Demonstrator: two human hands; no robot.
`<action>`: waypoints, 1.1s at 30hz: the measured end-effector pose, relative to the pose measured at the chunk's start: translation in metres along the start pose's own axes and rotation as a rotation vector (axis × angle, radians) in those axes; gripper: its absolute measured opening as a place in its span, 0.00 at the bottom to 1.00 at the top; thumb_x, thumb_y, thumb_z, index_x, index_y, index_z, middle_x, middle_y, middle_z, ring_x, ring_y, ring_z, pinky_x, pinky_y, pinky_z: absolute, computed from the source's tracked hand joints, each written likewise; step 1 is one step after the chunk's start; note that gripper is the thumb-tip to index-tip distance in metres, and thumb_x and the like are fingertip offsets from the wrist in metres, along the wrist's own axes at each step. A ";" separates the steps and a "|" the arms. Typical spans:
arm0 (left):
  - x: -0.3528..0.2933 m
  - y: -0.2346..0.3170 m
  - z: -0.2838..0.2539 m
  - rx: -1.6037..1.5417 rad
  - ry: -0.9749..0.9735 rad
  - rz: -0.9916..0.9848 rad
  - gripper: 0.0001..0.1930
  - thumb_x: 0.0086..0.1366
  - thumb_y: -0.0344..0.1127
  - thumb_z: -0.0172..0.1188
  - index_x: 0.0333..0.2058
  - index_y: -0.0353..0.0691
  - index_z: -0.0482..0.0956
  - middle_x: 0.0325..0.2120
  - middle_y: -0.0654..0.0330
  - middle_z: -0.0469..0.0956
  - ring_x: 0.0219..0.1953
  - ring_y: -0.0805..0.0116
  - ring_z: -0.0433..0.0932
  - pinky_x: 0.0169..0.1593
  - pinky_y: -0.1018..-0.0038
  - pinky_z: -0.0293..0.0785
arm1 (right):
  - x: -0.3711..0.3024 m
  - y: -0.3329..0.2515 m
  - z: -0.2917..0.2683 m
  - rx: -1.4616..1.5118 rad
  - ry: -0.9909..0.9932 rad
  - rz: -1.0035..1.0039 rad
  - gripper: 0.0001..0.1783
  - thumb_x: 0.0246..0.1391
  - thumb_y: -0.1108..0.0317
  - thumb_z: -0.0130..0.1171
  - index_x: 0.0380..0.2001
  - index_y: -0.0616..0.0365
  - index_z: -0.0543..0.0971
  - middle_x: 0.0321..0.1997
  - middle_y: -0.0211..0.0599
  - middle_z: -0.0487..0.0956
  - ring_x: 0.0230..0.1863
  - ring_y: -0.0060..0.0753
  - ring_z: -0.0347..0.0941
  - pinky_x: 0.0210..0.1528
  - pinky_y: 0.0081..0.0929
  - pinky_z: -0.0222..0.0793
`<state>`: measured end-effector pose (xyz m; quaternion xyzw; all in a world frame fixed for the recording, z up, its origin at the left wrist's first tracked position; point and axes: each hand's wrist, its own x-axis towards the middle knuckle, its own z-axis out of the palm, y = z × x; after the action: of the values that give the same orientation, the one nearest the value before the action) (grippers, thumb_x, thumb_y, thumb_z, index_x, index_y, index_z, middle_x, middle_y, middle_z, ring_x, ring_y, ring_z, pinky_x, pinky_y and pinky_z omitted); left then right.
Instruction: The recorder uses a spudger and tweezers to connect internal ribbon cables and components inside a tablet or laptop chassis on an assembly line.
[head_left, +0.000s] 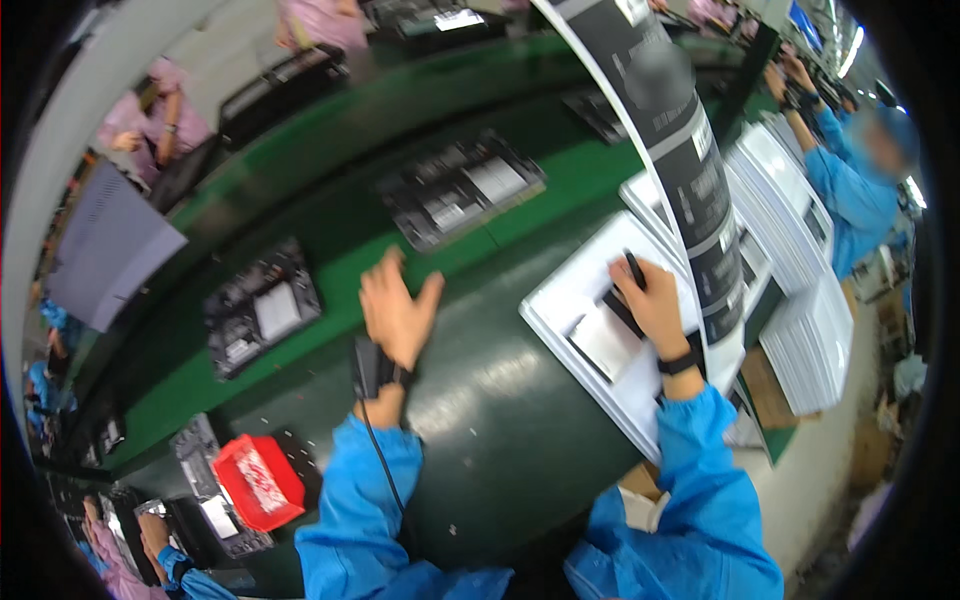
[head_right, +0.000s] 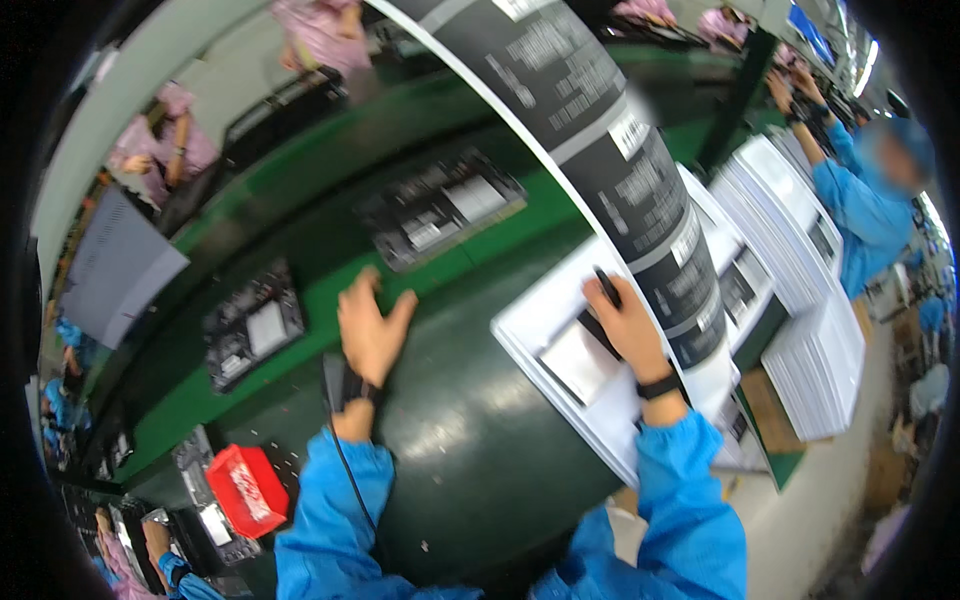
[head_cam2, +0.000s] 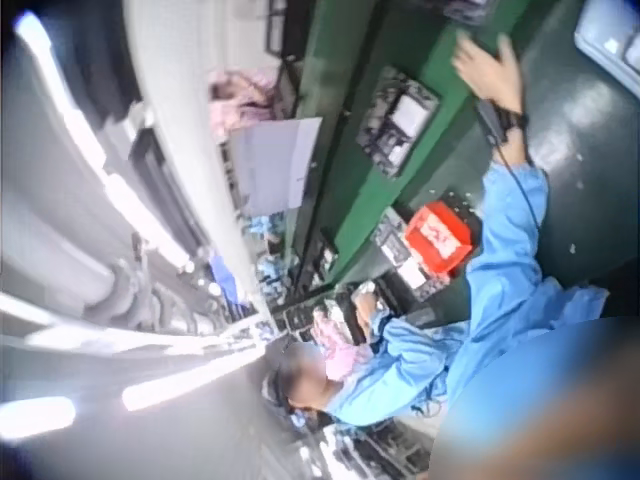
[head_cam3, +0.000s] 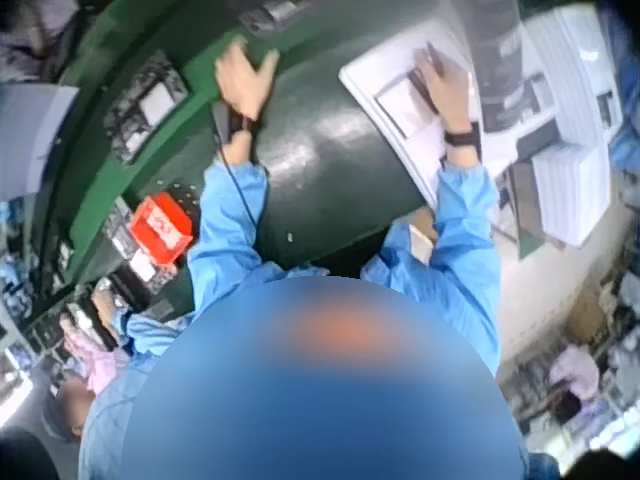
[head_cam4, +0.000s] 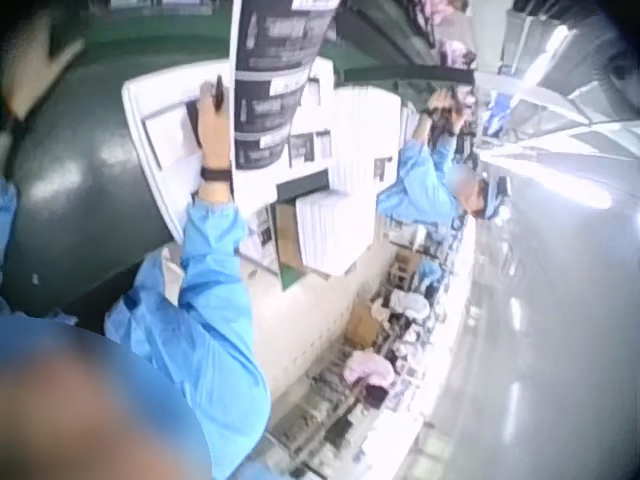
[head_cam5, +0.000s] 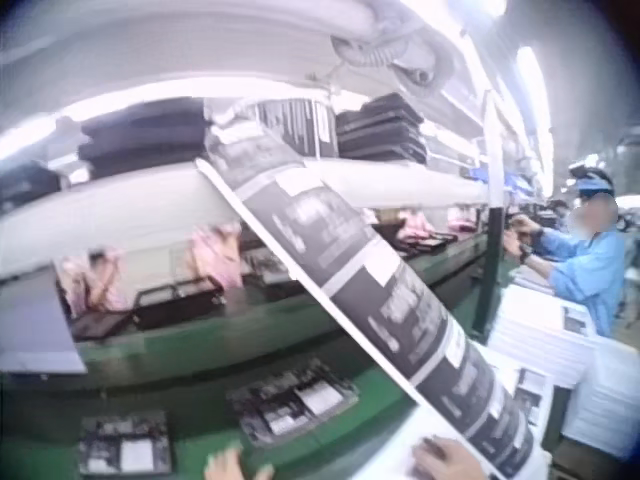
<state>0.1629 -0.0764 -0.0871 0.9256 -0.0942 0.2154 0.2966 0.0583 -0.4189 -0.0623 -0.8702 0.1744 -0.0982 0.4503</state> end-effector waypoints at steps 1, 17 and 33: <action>0.008 0.000 0.001 0.022 0.041 0.021 0.34 0.59 0.47 0.71 0.59 0.34 0.73 0.48 0.43 0.79 0.54 0.41 0.74 0.57 0.54 0.71 | -0.010 -0.007 -0.001 0.062 -0.031 -0.002 0.23 0.67 0.51 0.61 0.48 0.63 0.81 0.38 0.32 0.82 0.40 0.24 0.75 0.46 0.26 0.72; 0.055 -0.022 0.060 -1.092 0.028 -0.434 0.44 0.68 0.39 0.68 0.74 0.43 0.50 0.64 0.57 0.71 0.53 0.68 0.75 0.37 0.78 0.69 | -0.002 0.084 0.017 -0.609 0.377 -0.634 0.24 0.66 0.53 0.60 0.61 0.49 0.79 0.63 0.42 0.78 0.64 0.47 0.74 0.67 0.42 0.68; 0.059 -0.035 0.042 -1.240 -0.001 -0.448 0.20 0.73 0.41 0.60 0.58 0.38 0.73 0.41 0.63 0.81 0.35 0.77 0.80 0.29 0.78 0.72 | 0.024 0.068 0.023 -0.468 0.430 -0.628 0.20 0.62 0.56 0.60 0.54 0.49 0.80 0.54 0.40 0.80 0.56 0.48 0.75 0.60 0.46 0.71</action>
<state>0.2408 -0.0755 -0.1090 0.5807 -0.0060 0.0538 0.8123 0.0727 -0.4476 -0.1308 -0.9193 0.0090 -0.3666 0.1430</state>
